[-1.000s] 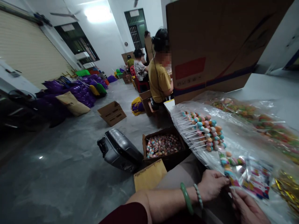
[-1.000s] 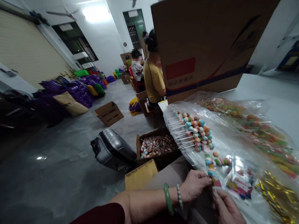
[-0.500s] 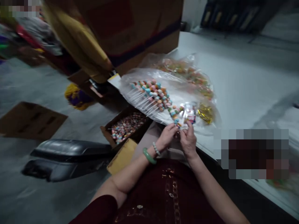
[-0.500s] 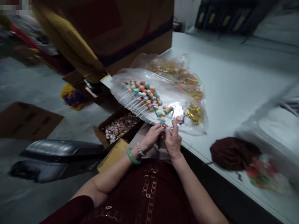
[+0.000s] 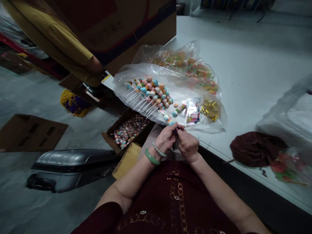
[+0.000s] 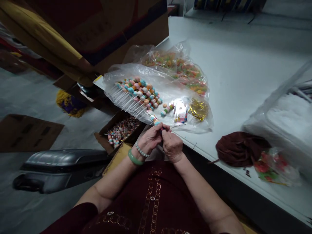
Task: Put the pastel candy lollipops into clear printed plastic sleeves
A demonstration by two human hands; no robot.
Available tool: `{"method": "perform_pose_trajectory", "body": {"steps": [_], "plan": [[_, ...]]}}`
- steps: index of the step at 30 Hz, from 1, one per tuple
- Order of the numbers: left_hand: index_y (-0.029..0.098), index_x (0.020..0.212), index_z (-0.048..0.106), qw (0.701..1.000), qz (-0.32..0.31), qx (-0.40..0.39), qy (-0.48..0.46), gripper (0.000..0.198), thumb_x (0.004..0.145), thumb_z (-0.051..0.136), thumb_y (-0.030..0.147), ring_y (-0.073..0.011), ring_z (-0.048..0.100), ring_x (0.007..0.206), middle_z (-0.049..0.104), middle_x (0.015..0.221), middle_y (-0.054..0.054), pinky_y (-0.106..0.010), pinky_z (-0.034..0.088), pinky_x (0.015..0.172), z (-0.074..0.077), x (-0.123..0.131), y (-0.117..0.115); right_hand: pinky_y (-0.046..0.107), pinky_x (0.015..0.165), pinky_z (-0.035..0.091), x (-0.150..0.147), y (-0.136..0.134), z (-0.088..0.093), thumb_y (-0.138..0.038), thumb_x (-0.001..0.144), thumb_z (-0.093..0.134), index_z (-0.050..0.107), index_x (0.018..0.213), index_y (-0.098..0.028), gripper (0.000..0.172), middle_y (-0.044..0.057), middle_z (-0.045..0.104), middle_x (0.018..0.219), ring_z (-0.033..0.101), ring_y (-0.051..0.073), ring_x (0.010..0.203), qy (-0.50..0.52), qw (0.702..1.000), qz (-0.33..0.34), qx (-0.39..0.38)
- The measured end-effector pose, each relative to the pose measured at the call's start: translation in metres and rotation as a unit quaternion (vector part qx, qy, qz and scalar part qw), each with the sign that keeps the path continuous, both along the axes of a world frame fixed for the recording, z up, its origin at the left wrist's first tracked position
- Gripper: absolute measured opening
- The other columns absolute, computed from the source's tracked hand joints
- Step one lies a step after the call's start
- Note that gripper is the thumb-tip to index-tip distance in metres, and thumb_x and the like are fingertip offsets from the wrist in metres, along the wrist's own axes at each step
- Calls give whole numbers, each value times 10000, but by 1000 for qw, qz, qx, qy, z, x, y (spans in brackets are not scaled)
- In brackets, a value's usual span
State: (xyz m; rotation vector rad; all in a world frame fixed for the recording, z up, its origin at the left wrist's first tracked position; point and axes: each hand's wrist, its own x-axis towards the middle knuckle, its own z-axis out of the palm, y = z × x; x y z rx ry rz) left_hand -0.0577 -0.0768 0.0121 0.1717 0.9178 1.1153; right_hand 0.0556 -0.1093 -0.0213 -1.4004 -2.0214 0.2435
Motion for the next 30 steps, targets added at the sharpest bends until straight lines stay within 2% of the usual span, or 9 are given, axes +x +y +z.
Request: {"method": "perform_pose_trajectory", "body": {"steps": [5,7,11,14,16,20,25,28,30], "plan": [[108,762,737,1000,17,25,-5,176,682,798,251,-151,633,807,707,790,-63,-285,477,851,0,-1,-1,291,724,450,1,8,11,-370,897,536,664,1001,-218,225,50,706,894,623,191,782,192,970,-15,-150],[124,832,750,998,9,52,-14,185,677,799,212,-138,626,837,717,893,-61,-261,476,829,3,-2,-3,294,717,462,1,16,14,-420,850,592,650,1019,-221,268,36,698,929,612,185,784,290,931,-8,-222],[172,934,737,998,-15,54,-9,267,706,792,301,-114,590,738,700,917,-42,-246,465,690,2,-2,-7,252,548,408,-5,24,16,-434,819,581,632,789,-209,233,-29,585,641,495,132,565,441,834,16,-331],[135,805,696,999,-36,-20,20,310,710,785,416,-115,556,636,657,752,-34,-267,455,641,-7,-2,-10,247,579,413,-10,20,17,-391,803,600,630,756,-206,192,-34,577,648,499,127,600,451,843,-29,-292],[123,715,648,998,-3,-48,38,355,674,808,437,-107,530,580,615,654,-15,-266,440,615,-13,-2,-9,248,603,422,-11,16,19,-354,781,620,636,761,-207,149,-34,585,665,513,128,627,440,852,-27,-281],[130,685,604,996,75,6,48,382,578,868,386,-79,505,558,598,632,16,-232,399,578,-13,-6,-5,237,529,408,-12,14,22,-301,699,638,627,769,-203,122,-48,577,623,492,106,537,474,801,-4,-365],[137,737,636,997,20,38,62,327,618,836,368,-105,571,643,632,698,-1,-246,440,639,1,-17,-5,212,465,380,-10,19,20,-329,659,645,603,712,-194,151,-47,578,579,479,86,476,497,773,-41,-393],[123,754,664,994,-18,4,109,325,647,810,393,-129,588,634,656,703,-32,-264,438,622,-3,-20,-8,200,449,370,-8,19,19,-337,668,635,592,726,-197,157,-53,575,577,475,80,463,506,771,-61,-382],[115,746,665,994,-2,-9,108,324,644,806,388,-127,575,601,655,690,-36,-268,427,603,-9,-19,-8,199,457,381,-10,17,19,-322,671,629,589,717,-197,139,-54,569,573,474,79,470,498,773,-41,-390]]}}
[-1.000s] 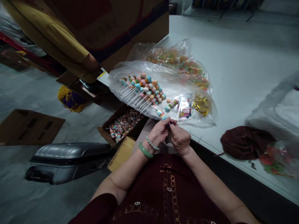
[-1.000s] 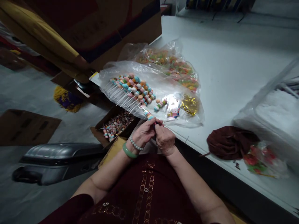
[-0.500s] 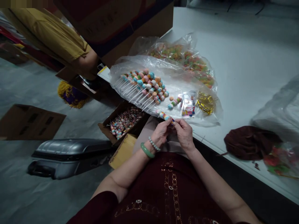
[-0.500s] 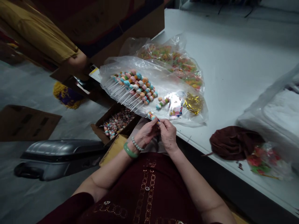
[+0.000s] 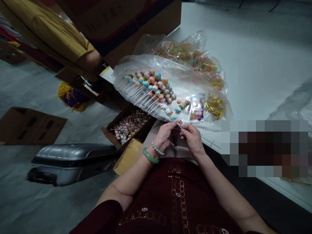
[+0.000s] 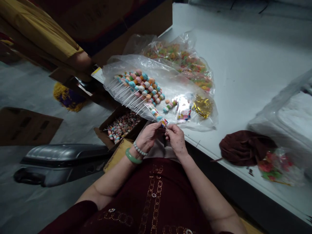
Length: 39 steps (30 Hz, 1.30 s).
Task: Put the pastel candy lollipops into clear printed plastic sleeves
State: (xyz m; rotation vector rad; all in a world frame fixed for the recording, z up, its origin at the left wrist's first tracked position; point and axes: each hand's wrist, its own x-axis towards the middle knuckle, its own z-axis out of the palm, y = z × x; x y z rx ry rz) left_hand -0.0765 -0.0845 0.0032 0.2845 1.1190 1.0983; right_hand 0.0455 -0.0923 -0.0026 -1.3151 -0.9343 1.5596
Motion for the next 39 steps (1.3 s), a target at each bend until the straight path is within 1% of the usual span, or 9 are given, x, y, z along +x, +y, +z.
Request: {"method": "perform_pose_trajectory", "body": {"steps": [6,10,15,23,25,28,32,34,39], "plan": [[136,697,618,993,94,31,-60,254,619,807,286,-97,528,598,599,659,7,-242,405,596,-6,4,6,208,462,393,-13,-9,-1,-322,671,598,562,683,-205,123,-53,543,556,468,91,482,-8,999,45,4],[145,617,578,992,66,89,53,316,631,809,360,-72,423,536,506,566,34,-231,317,539,-4,3,2,216,459,392,-14,-8,-4,-331,679,576,546,695,-209,126,-53,546,560,468,94,467,-29,999,41,3],[162,542,502,961,-13,150,234,389,698,754,414,-77,356,533,447,518,48,-243,262,525,-7,3,-7,238,500,420,-7,-4,-8,-324,719,538,546,704,-223,102,-51,540,565,493,108,488,-135,989,-3,68],[165,653,566,975,-107,151,127,375,701,743,492,-83,423,520,513,579,29,-237,316,522,-6,0,-4,261,507,467,2,1,-16,-321,775,546,620,1086,-240,330,-52,580,620,541,137,510,-105,991,35,77],[157,648,580,979,-114,134,106,383,680,767,489,-81,423,527,518,581,26,-230,318,522,-5,-1,-4,297,617,508,4,-2,-18,-276,834,486,670,1053,-233,290,10,667,746,605,167,630,-208,963,40,168],[143,663,616,985,-92,116,92,390,672,777,498,-94,460,604,563,630,11,-228,367,584,-3,1,-4,338,788,503,5,-7,-17,-180,884,407,695,1091,-208,356,83,709,904,644,217,843,-383,865,26,322],[115,751,682,998,-48,28,-17,397,687,770,496,-112,523,657,600,667,-13,-250,419,669,1,7,1,330,783,488,3,-12,-18,-123,919,358,676,1162,-143,401,119,708,872,634,225,823,-482,761,55,431],[108,711,674,998,-7,9,-54,351,698,773,444,-98,522,627,589,641,-10,-243,428,674,1,9,4,324,787,483,1,-13,-20,-116,929,352,665,1170,-134,396,125,710,904,630,220,827,-485,743,61,457],[118,758,677,994,41,-22,-103,269,773,701,386,-124,579,690,612,666,-24,-256,470,741,0,13,8,333,799,467,-3,-16,-16,-150,956,366,649,1141,-164,338,119,698,941,611,219,859,-490,746,60,447]]}}
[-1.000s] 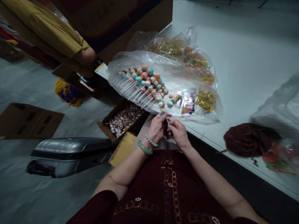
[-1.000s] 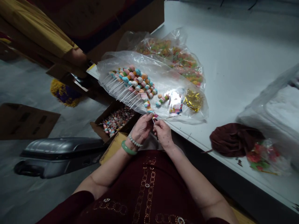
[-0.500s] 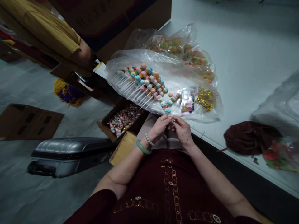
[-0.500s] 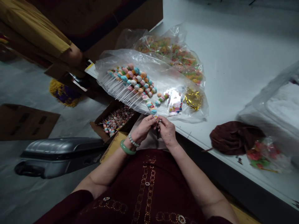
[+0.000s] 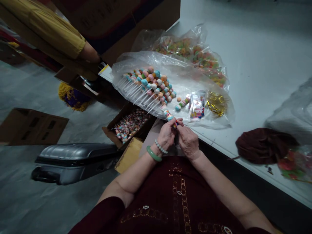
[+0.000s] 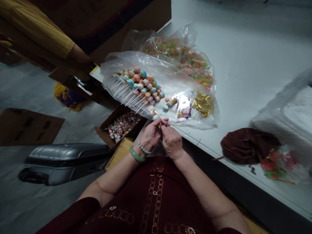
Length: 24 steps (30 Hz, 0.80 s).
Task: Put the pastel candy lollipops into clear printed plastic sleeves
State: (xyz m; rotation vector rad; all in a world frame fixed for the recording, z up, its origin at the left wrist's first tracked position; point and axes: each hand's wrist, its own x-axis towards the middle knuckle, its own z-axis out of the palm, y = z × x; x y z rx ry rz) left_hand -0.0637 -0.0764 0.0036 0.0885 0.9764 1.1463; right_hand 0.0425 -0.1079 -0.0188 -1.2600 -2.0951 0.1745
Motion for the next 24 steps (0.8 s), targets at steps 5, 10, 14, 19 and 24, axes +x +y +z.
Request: {"method": "perform_pose_trajectory", "body": {"steps": [5,10,14,19,24], "plan": [[132,722,641,998,24,-9,-53,154,813,652,256,-115,573,722,618,725,-24,-250,484,767,3,11,1,421,888,397,-3,3,18,-178,952,440,611,1202,-182,303,162,643,1192,548,279,1059,-76,996,-44,22],[132,780,681,999,-8,-18,-47,187,836,655,308,-120,565,707,625,730,-37,-248,487,713,15,17,7,395,829,401,4,27,33,-221,927,471,673,863,-199,213,93,654,785,566,227,817,29,996,-20,-83],[150,912,720,998,-49,39,-29,261,753,740,356,-86,549,616,665,801,-30,-218,460,567,31,6,14,328,654,439,8,47,43,-338,833,544,634,786,-227,150,7,575,643,531,177,634,306,904,12,-299],[174,946,746,972,-197,124,15,352,629,838,294,-145,623,724,699,846,-70,-261,498,671,46,-21,6,247,471,340,10,41,48,-403,702,665,561,707,-215,215,-97,339,492,255,74,402,532,610,76,-582],[146,663,685,973,-150,136,110,273,722,764,400,-150,599,790,669,867,-79,-268,468,769,35,-36,1,282,603,471,13,32,48,-364,705,683,615,748,-212,172,-4,630,689,566,143,613,461,700,0,-546]]}}
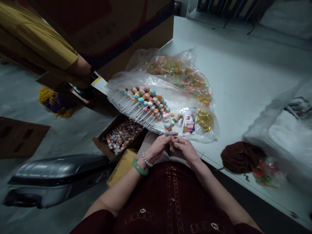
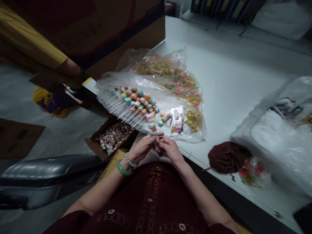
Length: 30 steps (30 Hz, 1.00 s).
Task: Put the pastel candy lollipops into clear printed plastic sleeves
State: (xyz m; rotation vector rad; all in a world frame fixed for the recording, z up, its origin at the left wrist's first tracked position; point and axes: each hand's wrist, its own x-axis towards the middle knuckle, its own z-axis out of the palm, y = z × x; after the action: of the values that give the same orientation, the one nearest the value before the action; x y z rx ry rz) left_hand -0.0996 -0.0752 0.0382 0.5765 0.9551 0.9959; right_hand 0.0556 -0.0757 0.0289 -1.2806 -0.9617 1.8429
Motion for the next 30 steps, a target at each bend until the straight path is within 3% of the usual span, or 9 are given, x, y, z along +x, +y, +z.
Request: {"method": "perform_pose_trajectory", "body": {"steps": [3,7,11,14,17,21,24,27,30], "plan": [[146,588,613,999,9,-11,38,370,738,733,463,-116,535,649,606,709,-39,-241,435,658,-15,4,0,267,644,499,-7,8,4,-371,707,693,648,888,-233,232,16,700,897,624,162,770,-103,986,-97,87],[166,612,603,991,-111,-65,45,403,727,705,539,-105,447,459,533,589,-5,-250,338,494,-28,14,-3,246,517,458,-26,26,3,-381,678,692,595,822,-208,246,4,685,734,577,134,574,-21,991,-130,-5],[204,617,656,970,56,39,235,218,753,724,360,-140,468,586,524,596,-19,-248,369,621,-34,14,-7,277,618,503,-44,37,-1,-332,633,706,555,808,-210,262,-26,651,637,592,139,577,-16,972,-233,-24],[239,701,707,947,98,98,288,56,757,710,241,-173,488,705,572,685,-40,-253,380,745,-31,7,-3,296,687,517,-39,45,0,-363,680,695,589,873,-214,266,-11,679,745,625,151,659,-20,988,-150,16],[234,613,646,942,102,100,305,159,766,689,241,-175,455,696,525,649,-22,-256,359,705,-25,-1,8,320,717,512,-8,60,0,-404,774,618,647,964,-228,261,20,697,901,634,178,758,-137,984,-49,108],[196,514,504,950,81,77,293,330,802,620,305,-128,346,588,386,553,23,-253,280,588,-21,-6,22,409,887,461,53,84,-11,-303,807,507,705,887,-198,237,96,700,933,613,249,919,-469,841,-103,250],[186,541,508,972,71,19,223,303,776,612,346,-97,300,507,343,495,44,-247,223,511,-24,-3,25,407,877,449,80,95,-24,-262,826,468,715,929,-184,278,130,691,998,599,263,950,-582,766,-54,267],[183,555,507,985,82,-63,141,279,733,619,367,-64,228,409,289,434,74,-235,148,438,-26,0,23,359,823,448,87,97,-32,-240,834,459,719,920,-200,277,112,693,999,604,243,914,-625,741,-24,244],[175,559,513,984,103,-86,120,257,708,622,353,-46,213,366,287,407,86,-219,127,403,-26,-1,23,333,803,447,90,95,-33,-244,839,452,724,893,-206,280,91,709,935,611,237,896,-623,753,-35,209]]}}
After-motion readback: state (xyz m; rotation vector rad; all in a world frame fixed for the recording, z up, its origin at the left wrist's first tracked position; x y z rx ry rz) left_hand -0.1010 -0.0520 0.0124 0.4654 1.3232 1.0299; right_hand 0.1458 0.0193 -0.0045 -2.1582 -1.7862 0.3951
